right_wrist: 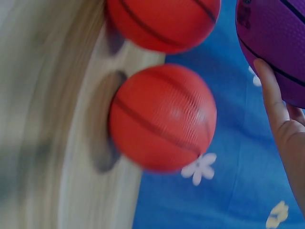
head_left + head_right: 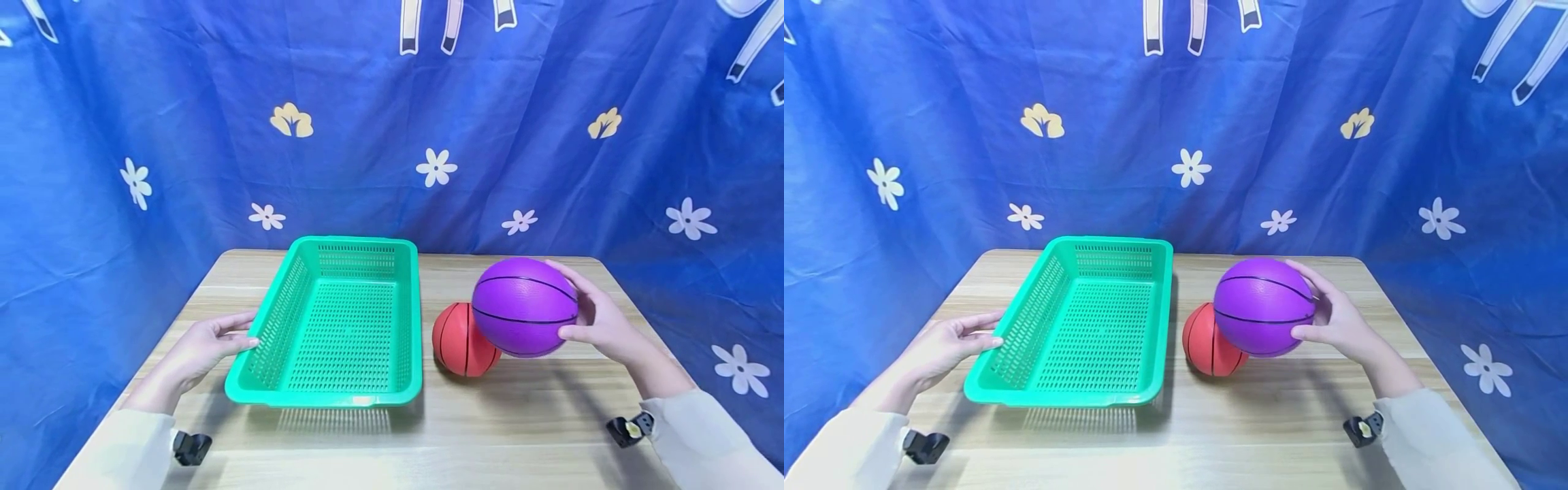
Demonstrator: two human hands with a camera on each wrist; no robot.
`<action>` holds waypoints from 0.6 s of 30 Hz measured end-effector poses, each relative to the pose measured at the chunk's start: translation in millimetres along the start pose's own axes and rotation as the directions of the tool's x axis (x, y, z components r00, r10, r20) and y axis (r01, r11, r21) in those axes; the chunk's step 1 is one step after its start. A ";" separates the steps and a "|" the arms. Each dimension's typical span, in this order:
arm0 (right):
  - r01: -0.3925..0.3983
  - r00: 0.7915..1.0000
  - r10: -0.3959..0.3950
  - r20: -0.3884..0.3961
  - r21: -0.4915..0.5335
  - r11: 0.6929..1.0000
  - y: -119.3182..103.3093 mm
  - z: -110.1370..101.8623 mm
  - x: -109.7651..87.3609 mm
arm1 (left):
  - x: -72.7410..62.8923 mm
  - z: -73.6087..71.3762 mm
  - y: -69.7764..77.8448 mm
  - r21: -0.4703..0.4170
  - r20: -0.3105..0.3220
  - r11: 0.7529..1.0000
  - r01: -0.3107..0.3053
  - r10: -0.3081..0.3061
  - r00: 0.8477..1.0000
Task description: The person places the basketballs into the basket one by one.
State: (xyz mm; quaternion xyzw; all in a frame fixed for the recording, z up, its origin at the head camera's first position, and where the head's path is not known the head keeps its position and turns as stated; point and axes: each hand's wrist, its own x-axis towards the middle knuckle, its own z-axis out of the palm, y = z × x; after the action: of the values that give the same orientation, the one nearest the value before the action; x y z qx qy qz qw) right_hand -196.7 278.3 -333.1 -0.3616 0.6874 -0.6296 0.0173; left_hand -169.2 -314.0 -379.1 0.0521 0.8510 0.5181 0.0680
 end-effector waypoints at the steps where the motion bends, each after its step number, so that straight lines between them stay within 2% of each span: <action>1: 0.007 1.000 -0.007 0.005 0.014 1.000 0.3 3.7 5.9 | -0.1 -0.1 -0.2 -0.003 0.000 1.000 0.000 0.000 1.000; 10: -0.009 1.000 0.006 0.026 0.090 0.996 5.1 36.2 54.2 | -2.1 -0.6 -0.8 0.030 -0.011 0.999 0.013 -0.012 1.000; 18: -0.064 0.998 0.066 -0.022 0.100 0.993 3.8 64.8 92.6 | -3.2 -0.6 2.1 0.051 -0.014 0.999 0.015 -0.014 1.000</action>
State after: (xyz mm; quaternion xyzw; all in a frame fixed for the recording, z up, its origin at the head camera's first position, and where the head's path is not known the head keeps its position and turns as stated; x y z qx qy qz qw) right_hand -235.8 174.7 -309.9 -0.3297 0.6669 -0.6665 0.0471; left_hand -166.1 -314.1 -376.7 0.0440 0.8647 0.4962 0.0648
